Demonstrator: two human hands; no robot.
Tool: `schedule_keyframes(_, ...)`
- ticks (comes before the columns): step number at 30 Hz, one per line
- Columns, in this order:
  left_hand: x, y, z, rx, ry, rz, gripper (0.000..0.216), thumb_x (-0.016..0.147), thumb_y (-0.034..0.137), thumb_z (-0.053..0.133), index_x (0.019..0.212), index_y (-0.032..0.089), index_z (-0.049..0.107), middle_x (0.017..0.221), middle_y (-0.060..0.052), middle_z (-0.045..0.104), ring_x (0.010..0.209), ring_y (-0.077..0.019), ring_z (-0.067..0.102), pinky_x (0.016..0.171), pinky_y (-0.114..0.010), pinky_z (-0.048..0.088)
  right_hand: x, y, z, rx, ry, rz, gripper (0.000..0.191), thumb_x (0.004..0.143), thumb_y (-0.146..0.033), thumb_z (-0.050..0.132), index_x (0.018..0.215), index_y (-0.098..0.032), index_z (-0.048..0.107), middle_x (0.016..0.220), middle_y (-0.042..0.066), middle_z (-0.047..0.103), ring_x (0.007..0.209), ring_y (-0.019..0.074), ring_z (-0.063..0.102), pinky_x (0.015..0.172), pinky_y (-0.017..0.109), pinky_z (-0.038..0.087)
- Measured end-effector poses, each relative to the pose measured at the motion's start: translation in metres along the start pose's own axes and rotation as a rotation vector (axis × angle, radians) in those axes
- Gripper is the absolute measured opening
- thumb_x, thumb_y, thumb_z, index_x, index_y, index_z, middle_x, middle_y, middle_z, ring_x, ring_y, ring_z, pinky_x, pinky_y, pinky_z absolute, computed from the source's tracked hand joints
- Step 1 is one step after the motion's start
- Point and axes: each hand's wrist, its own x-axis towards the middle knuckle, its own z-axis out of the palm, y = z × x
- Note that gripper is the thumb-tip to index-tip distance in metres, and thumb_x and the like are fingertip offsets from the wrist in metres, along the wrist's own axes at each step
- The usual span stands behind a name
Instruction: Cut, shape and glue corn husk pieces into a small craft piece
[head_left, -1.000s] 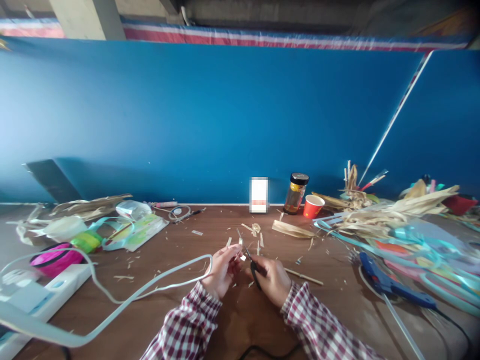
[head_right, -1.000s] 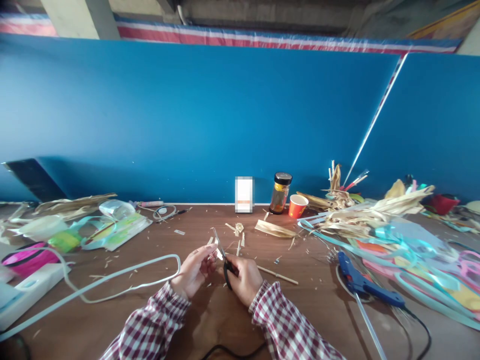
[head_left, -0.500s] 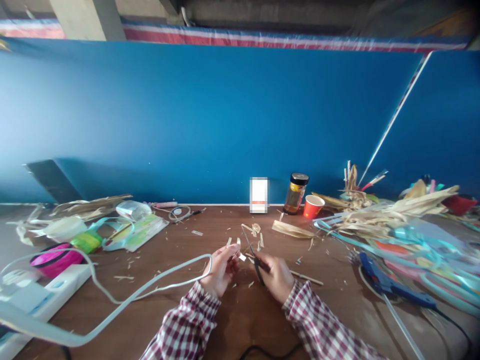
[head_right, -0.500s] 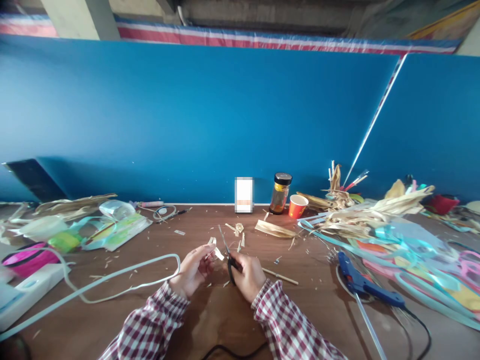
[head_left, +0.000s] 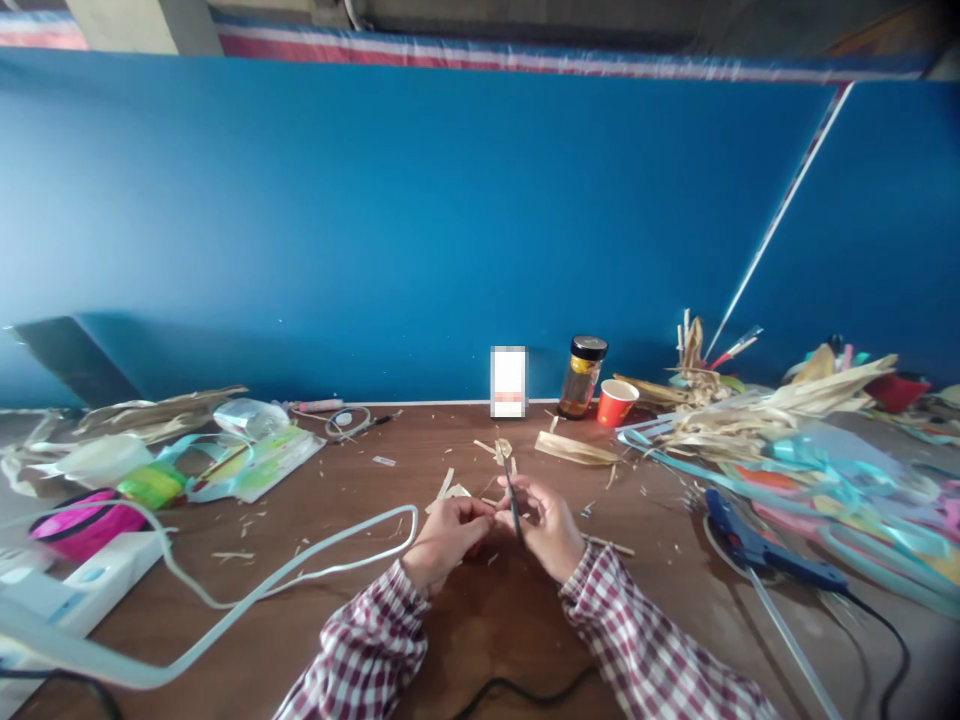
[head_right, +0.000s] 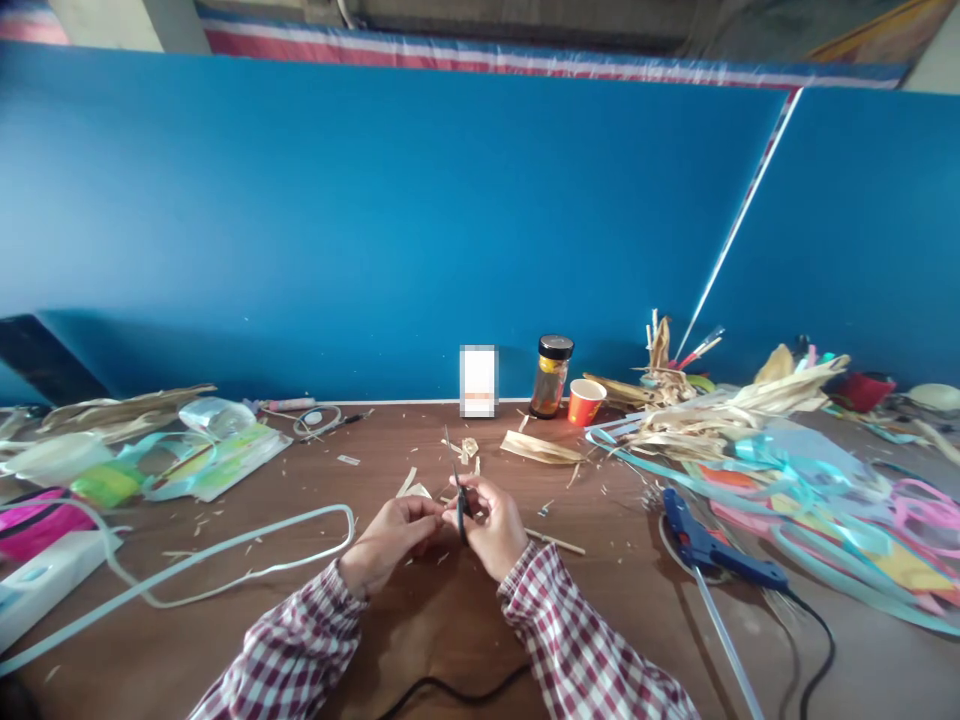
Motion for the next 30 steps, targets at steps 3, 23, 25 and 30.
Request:
schedule_keyframes(3,0.000,-0.001,0.001,0.085,-0.001,0.044,0.004,0.062,0.015,0.068,0.059,0.016,0.070,0.040,0.002,0.051,0.036,-0.0058,0.040,0.036,-0.016,0.025,0.001,0.001,-0.001,-0.064,0.005,-0.013,0.035,0.067,-0.023,0.070,0.101,-0.018,0.063,0.072,0.000,0.064,0.067,0.0153,0.061,0.062,0.027,0.050)
schedule_keyframes(23,0.001,-0.002,0.007,-0.514,0.142,0.044,0.036,0.056,0.027,0.082,0.071,0.017,0.050,0.061,0.002,0.061,0.055,-0.0091,0.059,0.050,-0.018,0.047,0.000,0.000,0.003,0.319,-0.004,0.237,0.041,0.061,-0.035,0.077,0.095,-0.020,0.059,0.060,-0.005,0.058,0.051,0.0106,0.053,0.048,0.022,0.039)
schedule_keyframes(25,0.002,-0.005,0.008,-0.501,0.162,0.128,0.037,0.057,0.027,0.081,0.071,0.018,0.048,0.062,0.003,0.062,0.057,-0.0108,0.060,0.052,-0.020,0.048,0.000,0.003,0.004,0.321,-0.006,0.250,0.041,0.061,-0.036,0.077,0.095,-0.021,0.059,0.059,-0.005,0.059,0.051,0.0113,0.054,0.045,0.021,0.038)
schedule_keyframes(30,0.004,-0.008,0.010,-0.381,0.183,0.152,0.029,0.058,0.029,0.080,0.076,0.015,0.063,0.072,-0.001,0.068,0.061,-0.0118,0.063,0.057,-0.021,0.048,0.001,0.009,0.004,0.367,0.036,0.274,0.039,0.064,-0.037,0.074,0.096,-0.019,0.060,0.062,-0.004,0.059,0.050,0.0098,0.054,0.038,0.016,0.032)
